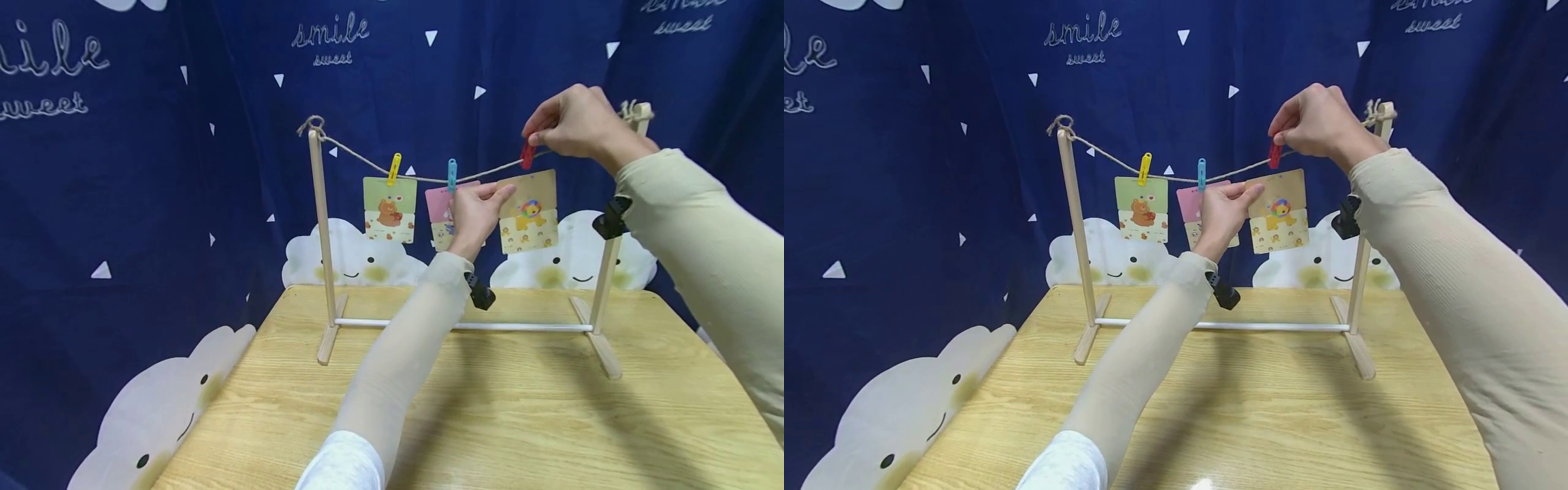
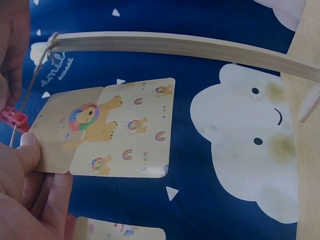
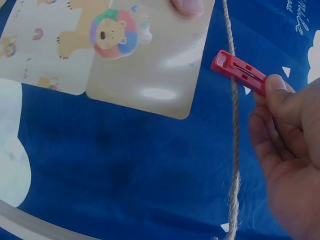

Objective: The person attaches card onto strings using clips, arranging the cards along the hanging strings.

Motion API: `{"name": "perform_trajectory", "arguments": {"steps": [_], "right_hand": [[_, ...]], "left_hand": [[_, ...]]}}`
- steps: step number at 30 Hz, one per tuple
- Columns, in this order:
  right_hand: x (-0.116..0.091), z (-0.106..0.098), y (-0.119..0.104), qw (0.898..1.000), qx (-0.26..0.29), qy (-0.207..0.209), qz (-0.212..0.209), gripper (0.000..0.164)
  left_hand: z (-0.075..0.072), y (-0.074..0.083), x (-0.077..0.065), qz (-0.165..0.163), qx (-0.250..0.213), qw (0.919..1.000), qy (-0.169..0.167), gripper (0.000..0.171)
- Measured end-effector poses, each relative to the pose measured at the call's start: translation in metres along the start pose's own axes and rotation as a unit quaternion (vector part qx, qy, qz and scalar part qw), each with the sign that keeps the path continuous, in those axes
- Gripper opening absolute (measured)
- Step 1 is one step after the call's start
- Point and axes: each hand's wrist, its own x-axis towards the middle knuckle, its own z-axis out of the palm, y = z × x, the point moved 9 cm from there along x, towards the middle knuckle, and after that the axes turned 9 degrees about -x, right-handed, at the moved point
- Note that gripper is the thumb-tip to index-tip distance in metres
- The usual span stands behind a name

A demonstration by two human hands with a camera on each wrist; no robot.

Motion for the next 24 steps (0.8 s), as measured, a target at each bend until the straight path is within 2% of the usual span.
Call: {"name": "perform_trajectory", "arguments": {"steps": [9,17,24], "right_hand": [[-0.001,0.007,0.002,1.000,0.006,-0.025,-0.001,0.025],[0.002,0.011,0.001,0.999,-0.007,-0.039,-0.006,0.028],[0.002,0.015,0.001,0.998,-0.016,-0.068,-0.004,0.037]], "left_hand": [[0.002,0.002,0.001,0.014,-0.008,0.9999,-0.001,0.028],[0.000,0.003,0.001,0.010,-0.004,0.9999,0.007,0.030],[0.000,0.002,0.001,0.010,-0.005,0.9999,0.011,0.030]]}}
